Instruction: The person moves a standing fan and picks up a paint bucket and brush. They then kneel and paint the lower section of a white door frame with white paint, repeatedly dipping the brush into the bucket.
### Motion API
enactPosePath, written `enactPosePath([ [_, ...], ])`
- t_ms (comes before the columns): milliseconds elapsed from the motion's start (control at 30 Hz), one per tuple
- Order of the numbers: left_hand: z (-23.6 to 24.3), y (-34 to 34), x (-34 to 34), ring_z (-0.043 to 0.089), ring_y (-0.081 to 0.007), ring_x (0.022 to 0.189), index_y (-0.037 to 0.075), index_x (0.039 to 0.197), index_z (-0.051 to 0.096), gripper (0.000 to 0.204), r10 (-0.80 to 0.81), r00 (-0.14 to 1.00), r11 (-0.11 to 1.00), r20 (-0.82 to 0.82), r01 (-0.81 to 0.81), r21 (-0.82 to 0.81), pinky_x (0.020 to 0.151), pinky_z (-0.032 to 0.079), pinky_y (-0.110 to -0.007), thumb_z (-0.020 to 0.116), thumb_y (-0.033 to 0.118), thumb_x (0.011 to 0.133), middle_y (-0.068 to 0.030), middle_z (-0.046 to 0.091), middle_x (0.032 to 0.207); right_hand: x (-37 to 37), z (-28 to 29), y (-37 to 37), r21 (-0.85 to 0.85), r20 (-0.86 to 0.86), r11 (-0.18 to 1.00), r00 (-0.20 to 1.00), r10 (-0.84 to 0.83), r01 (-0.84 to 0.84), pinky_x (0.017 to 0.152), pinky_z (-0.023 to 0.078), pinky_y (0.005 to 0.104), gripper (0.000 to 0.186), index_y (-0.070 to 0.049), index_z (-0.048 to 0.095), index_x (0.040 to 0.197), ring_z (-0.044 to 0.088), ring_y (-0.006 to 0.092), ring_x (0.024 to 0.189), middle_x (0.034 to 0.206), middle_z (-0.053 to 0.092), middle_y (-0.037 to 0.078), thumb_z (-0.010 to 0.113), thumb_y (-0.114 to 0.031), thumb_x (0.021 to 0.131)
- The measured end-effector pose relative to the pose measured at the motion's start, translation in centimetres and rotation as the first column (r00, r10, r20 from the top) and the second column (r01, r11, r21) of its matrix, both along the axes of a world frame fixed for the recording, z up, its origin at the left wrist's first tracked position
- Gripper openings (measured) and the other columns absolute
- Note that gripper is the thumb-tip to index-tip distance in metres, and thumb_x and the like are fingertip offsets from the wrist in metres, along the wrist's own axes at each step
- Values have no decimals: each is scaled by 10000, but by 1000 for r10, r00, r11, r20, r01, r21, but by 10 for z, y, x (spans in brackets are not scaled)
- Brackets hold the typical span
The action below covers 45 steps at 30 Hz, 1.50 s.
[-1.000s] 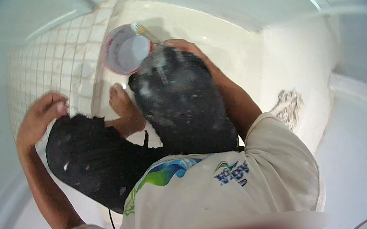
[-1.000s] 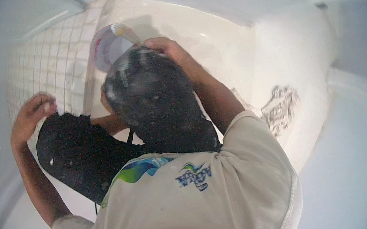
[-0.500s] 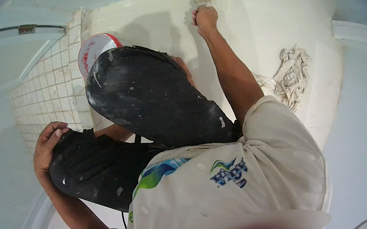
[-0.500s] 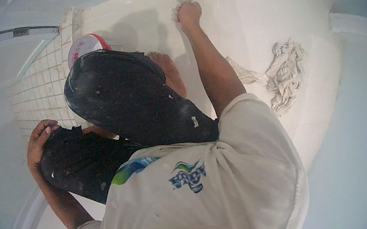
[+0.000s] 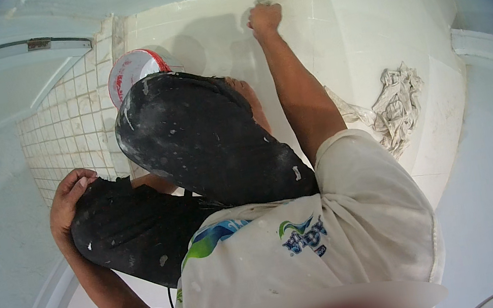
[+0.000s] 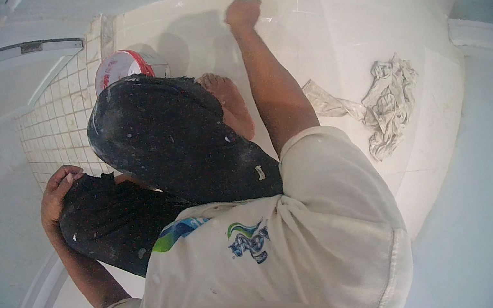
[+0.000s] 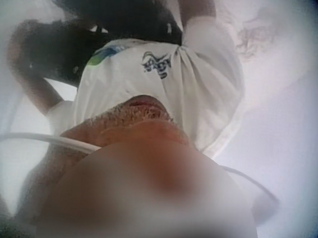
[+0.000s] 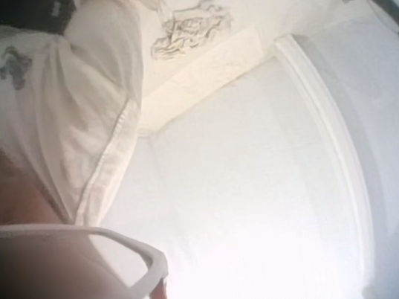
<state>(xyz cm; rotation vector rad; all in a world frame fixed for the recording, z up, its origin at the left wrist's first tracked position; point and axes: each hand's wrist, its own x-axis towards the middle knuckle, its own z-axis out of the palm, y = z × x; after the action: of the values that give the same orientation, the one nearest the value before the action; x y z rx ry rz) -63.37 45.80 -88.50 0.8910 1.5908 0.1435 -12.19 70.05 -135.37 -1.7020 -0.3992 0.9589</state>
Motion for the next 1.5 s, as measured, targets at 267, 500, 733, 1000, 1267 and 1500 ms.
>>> enactPosePath([
  [267, -8, -2, -14, 638, -166, 1120, -6, 1242, 701, 434, -54, 997, 998, -48, 55, 33, 1040, 478, -331, 690, 391, 1067, -67, 723, 1151, -31, 81, -46, -40, -9, 982, 983, 185, -185, 503, 585, 376, 120, 17, 549, 1057, 658, 216, 723, 938, 667, 158, 578, -98, 1041],
  [500, -5, -1, -2, 642, -157, 1073, -7, 1234, 703, 438, -40, 999, 999, -37, 40, -5, 1004, 488, -308, 706, 394, 1059, -52, 718, 1124, 9, 126, -38, -15, -224, 988, 964, 146, -153, 516, 587, 385, 133, 24, 563, 1114, 652, 223, 709, 936, 677, 148, 563, -82, 1033],
  [733, 2, -6, 12, 647, -149, 1085, -8, 1224, 699, 418, -36, 999, 999, -39, 35, -10, 1019, 491, -306, 697, 379, 1067, -61, 718, 1127, 58, 126, -77, -5, -268, 1000, 963, -3, 2, 522, 578, 377, 175, 21, 583, 1137, 621, 185, 677, 919, 682, 121, 533, -110, 1032],
  [1000, -1, -3, 32, 652, -152, 1108, -19, 1234, 697, 401, 6, 999, 999, 34, -5, -39, 1029, 493, -312, 686, 349, 1074, -63, 722, 1137, 100, 140, -64, -36, -456, 994, 887, 73, -100, 506, 541, 347, 112, 26, 632, 1038, 578, 168, 640, 898, 686, 123, 560, -58, 1020],
  [1267, 1, -5, 50, 652, -156, 1096, -18, 1224, 705, 416, -26, 999, 999, -20, 25, -40, 1034, 486, -317, 704, 364, 1060, -58, 725, 1131, 162, 133, -73, -61, -367, 998, 929, -44, 23, 505, 542, 345, 131, 27, 650, 1059, 561, 149, 615, 880, 684, 112, 572, -78, 1044],
  [1500, 1, 0, 48, 650, -161, 1089, -14, 1213, 712, 421, -40, 997, 998, -69, 36, -51, 1042, 481, -327, 698, 377, 1060, -57, 728, 1129, 127, 133, -68, -55, -394, 995, 917, 53, -81, 515, 591, 369, 194, 54, 641, 1155, 626, 200, 660, 924, 698, 159, 556, -48, 1014],
])
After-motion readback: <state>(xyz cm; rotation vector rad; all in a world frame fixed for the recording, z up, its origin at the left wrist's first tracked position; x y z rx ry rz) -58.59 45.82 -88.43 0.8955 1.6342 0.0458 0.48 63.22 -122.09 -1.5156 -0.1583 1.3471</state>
